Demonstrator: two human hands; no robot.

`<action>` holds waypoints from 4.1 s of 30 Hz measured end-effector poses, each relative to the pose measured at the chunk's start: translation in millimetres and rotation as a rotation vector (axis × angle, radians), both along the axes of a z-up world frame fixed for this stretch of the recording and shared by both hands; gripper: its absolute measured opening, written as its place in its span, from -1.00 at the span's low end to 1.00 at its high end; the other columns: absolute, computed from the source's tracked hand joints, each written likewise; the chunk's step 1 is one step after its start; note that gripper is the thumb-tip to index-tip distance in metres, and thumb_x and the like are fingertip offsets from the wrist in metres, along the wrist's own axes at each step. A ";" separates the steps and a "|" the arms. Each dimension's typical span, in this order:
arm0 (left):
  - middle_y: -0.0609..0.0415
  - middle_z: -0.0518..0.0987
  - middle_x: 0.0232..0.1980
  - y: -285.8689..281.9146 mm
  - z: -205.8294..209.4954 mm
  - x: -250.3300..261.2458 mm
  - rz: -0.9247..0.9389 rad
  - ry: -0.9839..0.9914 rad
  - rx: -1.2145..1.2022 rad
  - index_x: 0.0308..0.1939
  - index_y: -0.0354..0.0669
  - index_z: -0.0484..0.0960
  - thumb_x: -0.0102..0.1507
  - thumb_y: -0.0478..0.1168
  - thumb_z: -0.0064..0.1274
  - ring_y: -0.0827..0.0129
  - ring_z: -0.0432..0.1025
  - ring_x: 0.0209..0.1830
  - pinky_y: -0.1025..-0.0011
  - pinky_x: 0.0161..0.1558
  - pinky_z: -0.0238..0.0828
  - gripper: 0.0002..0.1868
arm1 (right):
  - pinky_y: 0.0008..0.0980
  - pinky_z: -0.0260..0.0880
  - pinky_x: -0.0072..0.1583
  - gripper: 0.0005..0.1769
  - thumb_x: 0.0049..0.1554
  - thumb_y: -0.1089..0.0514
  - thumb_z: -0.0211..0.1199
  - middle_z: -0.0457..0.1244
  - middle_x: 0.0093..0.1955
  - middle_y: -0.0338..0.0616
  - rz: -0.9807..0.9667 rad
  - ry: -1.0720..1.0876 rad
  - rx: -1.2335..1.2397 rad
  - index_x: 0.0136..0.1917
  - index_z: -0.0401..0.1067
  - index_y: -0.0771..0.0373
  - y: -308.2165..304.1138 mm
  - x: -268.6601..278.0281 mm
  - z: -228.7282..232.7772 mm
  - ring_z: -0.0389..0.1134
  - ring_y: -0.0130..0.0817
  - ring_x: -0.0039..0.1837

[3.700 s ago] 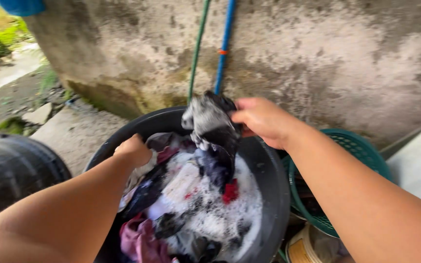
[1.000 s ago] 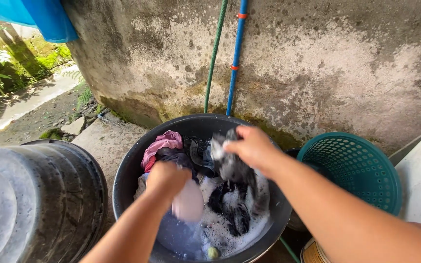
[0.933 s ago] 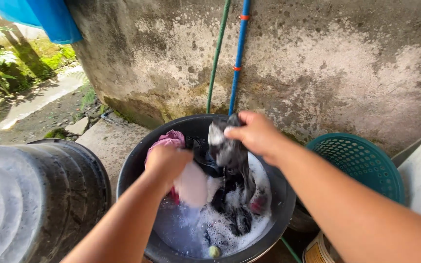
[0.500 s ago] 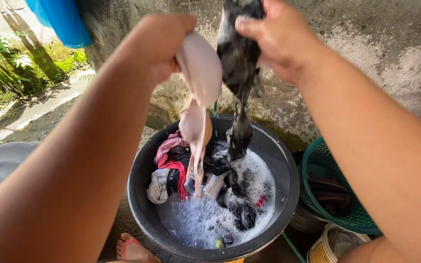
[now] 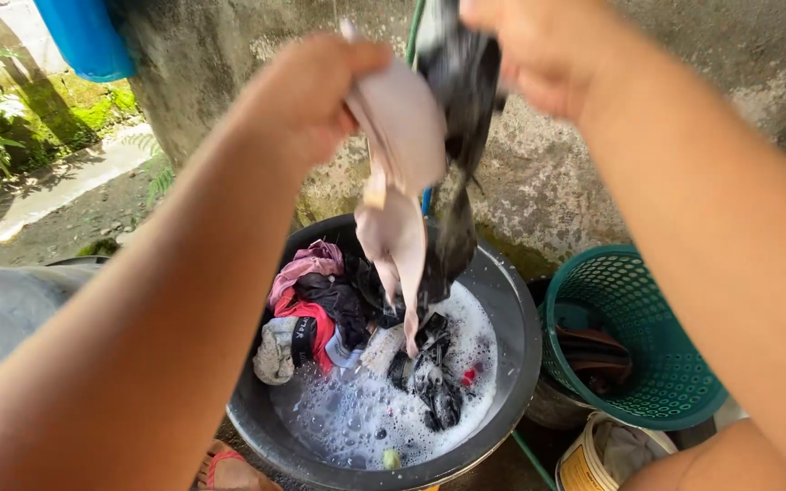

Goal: Hand-washing clothes in a tub with water and detergent.

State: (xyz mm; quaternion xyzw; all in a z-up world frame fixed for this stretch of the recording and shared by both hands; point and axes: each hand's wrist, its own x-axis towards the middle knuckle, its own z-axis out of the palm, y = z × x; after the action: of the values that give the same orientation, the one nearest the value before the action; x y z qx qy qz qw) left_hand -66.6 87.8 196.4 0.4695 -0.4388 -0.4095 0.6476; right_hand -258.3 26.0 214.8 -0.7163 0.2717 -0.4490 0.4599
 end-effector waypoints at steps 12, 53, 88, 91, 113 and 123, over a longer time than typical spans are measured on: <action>-0.13 0.44 0.20 -36.8 -395.1 -75.2 -0.287 -0.877 0.465 0.48 -0.12 0.08 0.14 -0.16 0.15 0.12 0.43 0.14 0.13 0.13 0.38 -0.13 | -0.10 0.26 0.29 -0.46 0.15 0.14 0.16 0.20 0.34 0.11 -0.066 1.145 0.041 0.40 0.36 -0.13 -30.2 -18.3 -358.2 0.27 0.06 0.30; -0.18 0.70 -0.05 -12.6 -235.1 -21.3 0.076 -0.655 0.557 0.00 -0.06 0.71 0.25 0.22 0.08 0.02 0.59 -0.02 0.15 0.03 0.48 -0.50 | 0.07 0.44 0.16 -0.42 0.21 -0.16 0.11 0.19 0.43 0.28 -0.177 -0.263 0.820 0.24 0.44 0.36 -44.2 61.5 -156.0 0.38 0.06 0.17; -0.16 0.69 -0.16 -74.2 -8.8 -10.4 -0.415 0.210 -0.114 -0.06 -0.35 0.66 0.28 0.04 0.10 0.16 0.64 -0.32 0.16 -0.19 0.69 -0.54 | -0.31 0.51 0.10 -0.17 -0.09 0.14 0.52 0.32 0.13 -0.28 0.144 -0.464 0.174 0.36 0.15 0.09 32.8 36.6 -96.1 0.42 -0.40 0.10; -0.12 0.72 -0.14 -48.6 -19.1 -9.0 -0.397 0.245 -0.006 -0.04 -0.29 0.66 0.26 0.10 0.04 0.20 0.67 -0.29 0.18 -0.12 0.68 -0.50 | -0.21 0.26 -0.19 -0.68 0.11 0.23 0.40 0.19 -0.22 -0.11 0.084 -0.478 0.373 0.09 0.37 0.31 -19.6 32.9 -136.4 0.21 -0.25 -0.25; -0.17 0.67 -0.08 -35.8 -180.3 -46.4 0.396 0.264 0.335 0.12 -0.37 0.53 0.10 -0.14 0.25 0.06 0.58 -0.14 0.12 -0.11 0.53 -0.43 | -0.07 0.48 0.10 -0.28 0.00 -0.46 0.22 0.41 0.07 -0.19 0.117 -0.587 0.972 0.21 0.45 0.05 46.2 46.1 -188.9 0.47 -0.23 0.04; -0.27 0.57 0.22 -29.1 -158.1 -49.0 0.450 -0.456 0.411 0.43 -0.12 0.37 0.19 0.27 0.07 -0.06 0.45 0.28 0.18 0.28 0.34 -0.16 | -0.06 0.42 0.02 -0.21 0.11 -0.38 0.22 0.43 0.02 0.13 -0.574 -0.190 0.688 0.08 0.54 0.47 19.9 64.6 -190.6 0.47 -0.10 -0.02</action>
State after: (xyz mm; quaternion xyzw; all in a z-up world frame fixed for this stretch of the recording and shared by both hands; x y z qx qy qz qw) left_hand -115.6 58.6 38.3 0.7532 -0.3662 -0.2215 0.4995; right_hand -193.8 45.9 24.2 -0.3734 0.5490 -0.5056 0.5508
